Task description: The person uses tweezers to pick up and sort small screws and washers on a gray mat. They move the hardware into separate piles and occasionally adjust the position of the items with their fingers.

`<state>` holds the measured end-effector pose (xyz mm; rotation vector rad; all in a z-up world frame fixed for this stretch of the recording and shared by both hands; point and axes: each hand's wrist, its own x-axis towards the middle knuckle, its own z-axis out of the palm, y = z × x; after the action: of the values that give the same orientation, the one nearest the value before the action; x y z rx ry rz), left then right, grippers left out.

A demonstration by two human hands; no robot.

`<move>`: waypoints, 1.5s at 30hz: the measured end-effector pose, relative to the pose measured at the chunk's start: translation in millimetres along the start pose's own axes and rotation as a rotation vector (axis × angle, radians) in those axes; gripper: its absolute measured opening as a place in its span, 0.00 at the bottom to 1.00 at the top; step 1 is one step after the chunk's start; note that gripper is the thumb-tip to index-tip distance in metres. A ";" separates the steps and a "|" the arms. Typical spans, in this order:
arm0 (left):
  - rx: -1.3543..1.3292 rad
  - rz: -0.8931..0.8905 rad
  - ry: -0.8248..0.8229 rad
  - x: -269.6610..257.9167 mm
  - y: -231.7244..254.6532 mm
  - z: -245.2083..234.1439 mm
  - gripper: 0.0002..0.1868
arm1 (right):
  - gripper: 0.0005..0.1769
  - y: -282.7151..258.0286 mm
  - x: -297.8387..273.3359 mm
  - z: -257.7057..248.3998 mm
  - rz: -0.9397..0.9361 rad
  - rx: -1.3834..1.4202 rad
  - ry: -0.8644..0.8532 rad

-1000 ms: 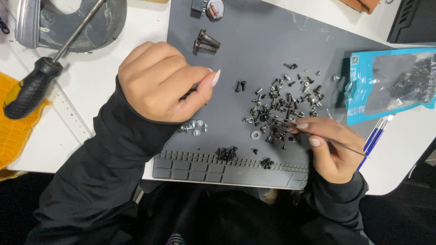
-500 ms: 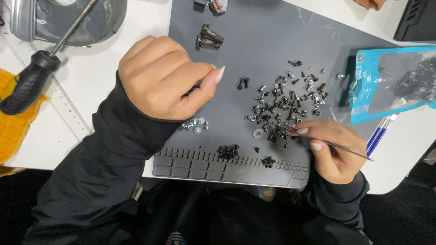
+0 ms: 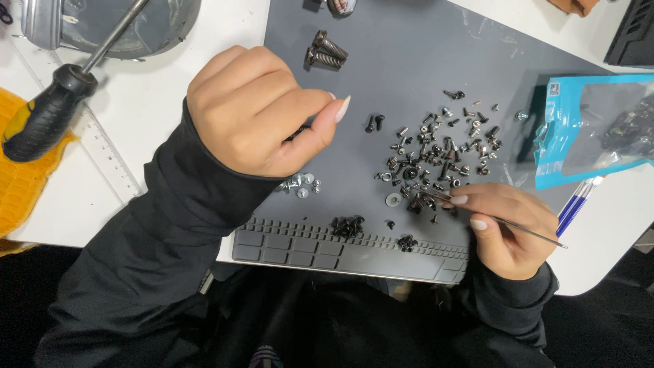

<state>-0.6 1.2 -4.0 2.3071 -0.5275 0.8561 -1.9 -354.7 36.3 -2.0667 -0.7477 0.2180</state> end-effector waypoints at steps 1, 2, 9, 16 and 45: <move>0.001 0.008 0.008 -0.2 -0.5 0.5 0.13 | 0.17 0.3 -0.5 0.9 0.019 0.019 0.017; 0.001 0.016 0.016 -0.5 -1.0 1.1 0.13 | 0.17 0.5 -1.0 1.8 0.038 0.037 0.034; 0.012 0.023 0.009 0.0 -1.4 -0.1 0.13 | 0.13 9.7 -12.4 3.0 0.023 0.094 0.155; 0.020 0.035 0.017 -0.5 -2.1 0.1 0.13 | 0.16 0.6 -1.4 1.7 0.005 0.086 0.043; 0.029 0.029 0.004 -1.3 -2.7 -1.7 0.15 | 0.21 -1.3 -4.8 0.5 0.032 0.028 -0.043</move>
<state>-0.8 4.5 -4.9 2.3287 -0.5509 0.8875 -6.5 -356.5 36.5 -2.0545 -0.7342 0.2902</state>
